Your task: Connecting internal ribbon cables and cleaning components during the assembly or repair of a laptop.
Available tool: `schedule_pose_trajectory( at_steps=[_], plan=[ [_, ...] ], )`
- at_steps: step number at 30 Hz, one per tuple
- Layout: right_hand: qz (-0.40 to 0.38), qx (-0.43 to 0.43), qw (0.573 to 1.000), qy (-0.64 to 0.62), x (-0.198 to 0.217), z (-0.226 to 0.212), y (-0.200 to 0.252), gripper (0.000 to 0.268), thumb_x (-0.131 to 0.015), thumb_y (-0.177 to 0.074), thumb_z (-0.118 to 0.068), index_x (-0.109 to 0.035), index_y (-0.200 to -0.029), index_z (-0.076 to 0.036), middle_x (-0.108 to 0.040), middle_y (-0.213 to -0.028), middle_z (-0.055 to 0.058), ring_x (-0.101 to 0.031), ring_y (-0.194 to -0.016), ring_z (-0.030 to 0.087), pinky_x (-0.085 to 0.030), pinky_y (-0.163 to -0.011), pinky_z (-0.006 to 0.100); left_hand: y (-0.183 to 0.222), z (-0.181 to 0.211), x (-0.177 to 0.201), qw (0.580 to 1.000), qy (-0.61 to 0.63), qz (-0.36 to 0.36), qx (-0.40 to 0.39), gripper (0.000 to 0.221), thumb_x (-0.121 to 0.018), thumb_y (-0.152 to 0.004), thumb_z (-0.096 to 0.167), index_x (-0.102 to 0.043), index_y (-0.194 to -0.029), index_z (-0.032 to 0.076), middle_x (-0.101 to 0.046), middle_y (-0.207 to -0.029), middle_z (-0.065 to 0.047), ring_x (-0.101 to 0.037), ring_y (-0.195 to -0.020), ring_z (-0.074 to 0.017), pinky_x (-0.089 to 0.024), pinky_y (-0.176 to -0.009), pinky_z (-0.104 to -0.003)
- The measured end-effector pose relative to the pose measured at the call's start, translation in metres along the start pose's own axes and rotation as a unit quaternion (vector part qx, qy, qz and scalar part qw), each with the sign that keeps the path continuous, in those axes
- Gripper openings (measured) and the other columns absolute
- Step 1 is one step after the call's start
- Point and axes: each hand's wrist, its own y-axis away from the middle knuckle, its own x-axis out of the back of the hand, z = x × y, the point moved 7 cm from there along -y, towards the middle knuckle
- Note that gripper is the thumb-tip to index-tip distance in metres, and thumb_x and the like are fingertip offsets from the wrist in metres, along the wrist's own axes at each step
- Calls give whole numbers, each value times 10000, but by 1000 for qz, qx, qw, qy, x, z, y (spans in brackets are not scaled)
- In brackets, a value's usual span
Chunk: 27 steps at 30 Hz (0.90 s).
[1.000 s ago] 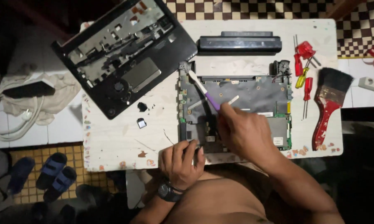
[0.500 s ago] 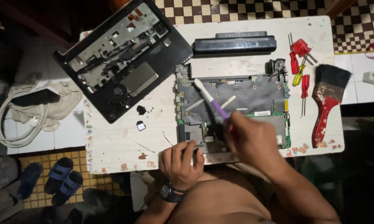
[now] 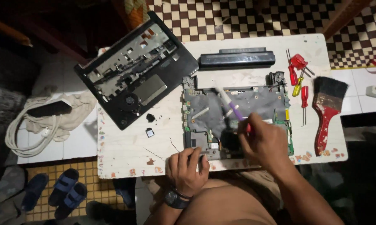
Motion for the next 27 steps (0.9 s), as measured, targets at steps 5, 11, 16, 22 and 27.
schedule_pose_trajectory(
  at_steps=[5, 11, 16, 22, 27],
  plan=[
    [-67, -46, 993, -87, -10, 1, 2, 183, -678, -846, -255, -514, -895, -192, -637, -589, 46, -589, -493, 262, -429, -514, 398, -1, 0, -2, 1000, -3, -2, -1, 281, -538, -994, 316, -773, -963, 166, -668, -901, 11, -539, -720, -227, -407, -617, -378],
    [-53, -84, 989, -112, -10, 8, 12, 154, -636, -876, -242, -502, -843, -174, -580, -522, 27, -532, -417, 192, -406, -443, 370, 2, 0, -2, 1000, -2, 1, 2, 271, -554, -985, 318, -777, -961, 164, -669, -900, 7, -536, -718, -225, -407, -605, -377],
    [-53, -236, 966, -91, -12, 43, 18, 124, -649, -921, -228, -552, -990, -193, -683, -680, 41, -631, -559, 203, -538, -555, 375, -1, 0, -1, 1000, 5, -15, -4, 278, -554, -999, 334, -772, -992, 162, -669, -924, 4, -544, -735, -237, -413, -621, -385],
    [-10, -168, 983, -70, -6, 43, 25, 161, -637, -814, -306, -551, -862, -180, -658, -635, 84, -633, -613, 384, -424, -560, 499, -5, 5, -1, 1000, -9, -19, -9, 311, -518, -1010, 345, -767, -951, 167, -675, -897, -5, -568, -722, -251, -441, -610, -396],
    [-28, -114, 979, -168, -6, 35, 31, 143, -670, -858, -237, -543, -898, -184, -582, -604, 40, -528, -514, 233, -391, -522, 382, -4, 5, -1, 1000, -17, 11, -2, 317, -526, -1007, 347, -770, -908, 170, -679, -888, 3, -554, -728, -221, -426, -620, -358]
  ],
)
